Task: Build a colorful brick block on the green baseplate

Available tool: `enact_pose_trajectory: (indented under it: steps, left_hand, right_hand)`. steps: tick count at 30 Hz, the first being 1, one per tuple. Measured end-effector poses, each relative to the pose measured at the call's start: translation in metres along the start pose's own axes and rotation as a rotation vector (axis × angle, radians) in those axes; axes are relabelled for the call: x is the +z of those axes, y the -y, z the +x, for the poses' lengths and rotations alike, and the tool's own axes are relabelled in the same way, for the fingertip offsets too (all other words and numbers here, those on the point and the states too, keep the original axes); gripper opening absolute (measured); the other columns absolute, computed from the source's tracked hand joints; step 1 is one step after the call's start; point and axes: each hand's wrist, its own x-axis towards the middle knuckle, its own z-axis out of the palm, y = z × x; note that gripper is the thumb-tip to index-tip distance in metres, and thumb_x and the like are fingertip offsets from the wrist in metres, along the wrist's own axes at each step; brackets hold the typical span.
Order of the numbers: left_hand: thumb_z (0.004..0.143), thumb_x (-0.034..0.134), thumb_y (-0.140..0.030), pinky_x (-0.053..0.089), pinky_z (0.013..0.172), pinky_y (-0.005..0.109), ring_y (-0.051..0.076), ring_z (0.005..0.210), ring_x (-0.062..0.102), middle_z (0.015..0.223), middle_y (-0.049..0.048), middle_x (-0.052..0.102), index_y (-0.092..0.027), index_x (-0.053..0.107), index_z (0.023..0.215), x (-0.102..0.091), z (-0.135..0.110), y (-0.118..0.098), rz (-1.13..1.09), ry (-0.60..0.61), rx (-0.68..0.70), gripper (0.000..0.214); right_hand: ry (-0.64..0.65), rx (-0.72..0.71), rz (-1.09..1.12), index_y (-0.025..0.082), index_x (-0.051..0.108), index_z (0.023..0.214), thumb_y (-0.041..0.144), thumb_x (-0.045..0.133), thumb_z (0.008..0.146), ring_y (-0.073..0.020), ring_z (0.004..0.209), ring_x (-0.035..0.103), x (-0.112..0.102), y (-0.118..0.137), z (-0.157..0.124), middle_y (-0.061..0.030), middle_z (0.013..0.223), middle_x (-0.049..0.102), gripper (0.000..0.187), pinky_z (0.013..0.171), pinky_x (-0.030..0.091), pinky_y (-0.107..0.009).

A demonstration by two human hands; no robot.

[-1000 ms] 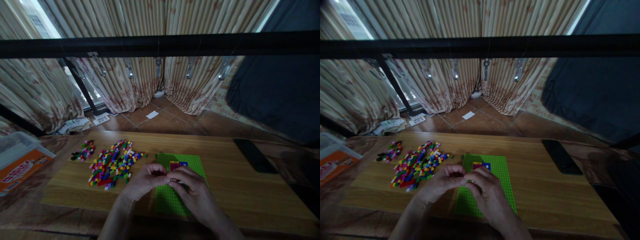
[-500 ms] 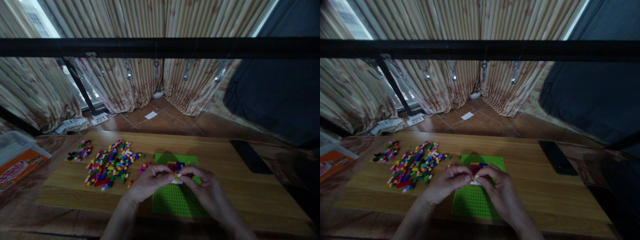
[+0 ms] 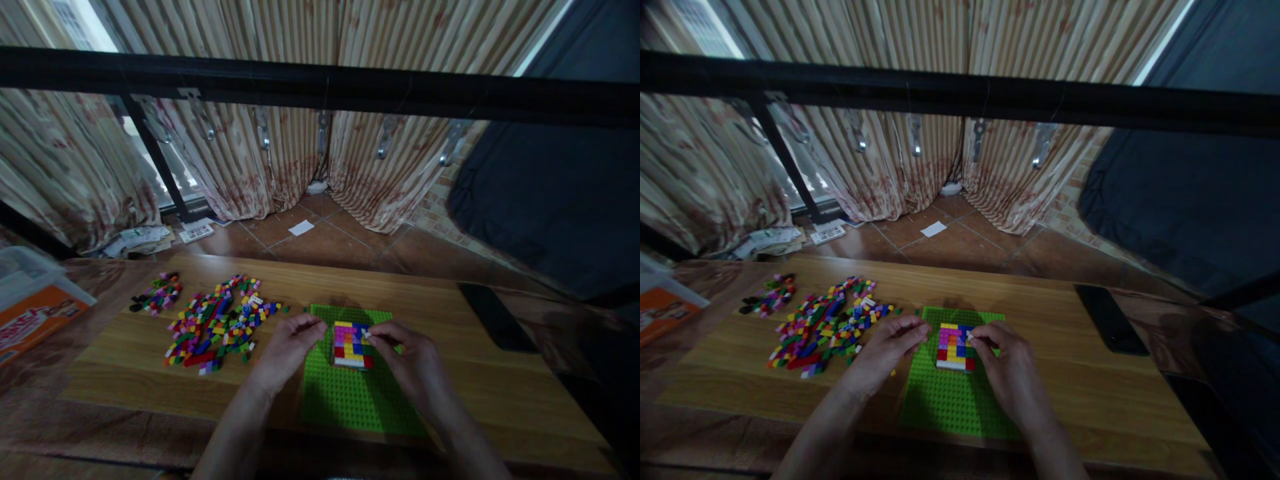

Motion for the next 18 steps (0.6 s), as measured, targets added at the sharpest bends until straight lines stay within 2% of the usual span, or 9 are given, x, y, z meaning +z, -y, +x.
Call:
enact_pose_trajectory:
  steps: [11, 18]
  left_hand:
    - [0.075, 0.064, -0.044, 0.028, 0.052, 0.022, 0.009, 0.056, 0.039, 0.062, -0.0031, 0.053, -0.015, 0.061, 0.070, -0.0024, -0.0017, -0.0005, 0.015, 0.002, 0.031, 0.029]
    - [0.075, 0.063, -0.045, 0.030, 0.054, 0.022, 0.009, 0.059, 0.042, 0.063, -0.0031, 0.053, -0.015, 0.063, 0.073, -0.0051, -0.0027, -0.0010, 0.013, 0.002, 0.025, 0.030]
  right_hand:
    - [-0.013, -0.149, -0.249, 0.022, 0.066, 0.080, 0.028, 0.051, 0.089, -0.0190, 0.081, 0.062, 0.0044, -0.0009, 0.0007, -0.0043, 0.083, 0.067, 0.019, 0.076, 0.048, -0.032]
    - [-0.018, -0.276, -0.476, 0.021, 0.065, 0.079, 0.019, 0.047, 0.090, -0.0186, 0.076, 0.061, 0.0040, 0.0069, 0.0014, -0.0049, 0.082, 0.065, 0.021, 0.071, 0.046, -0.030]
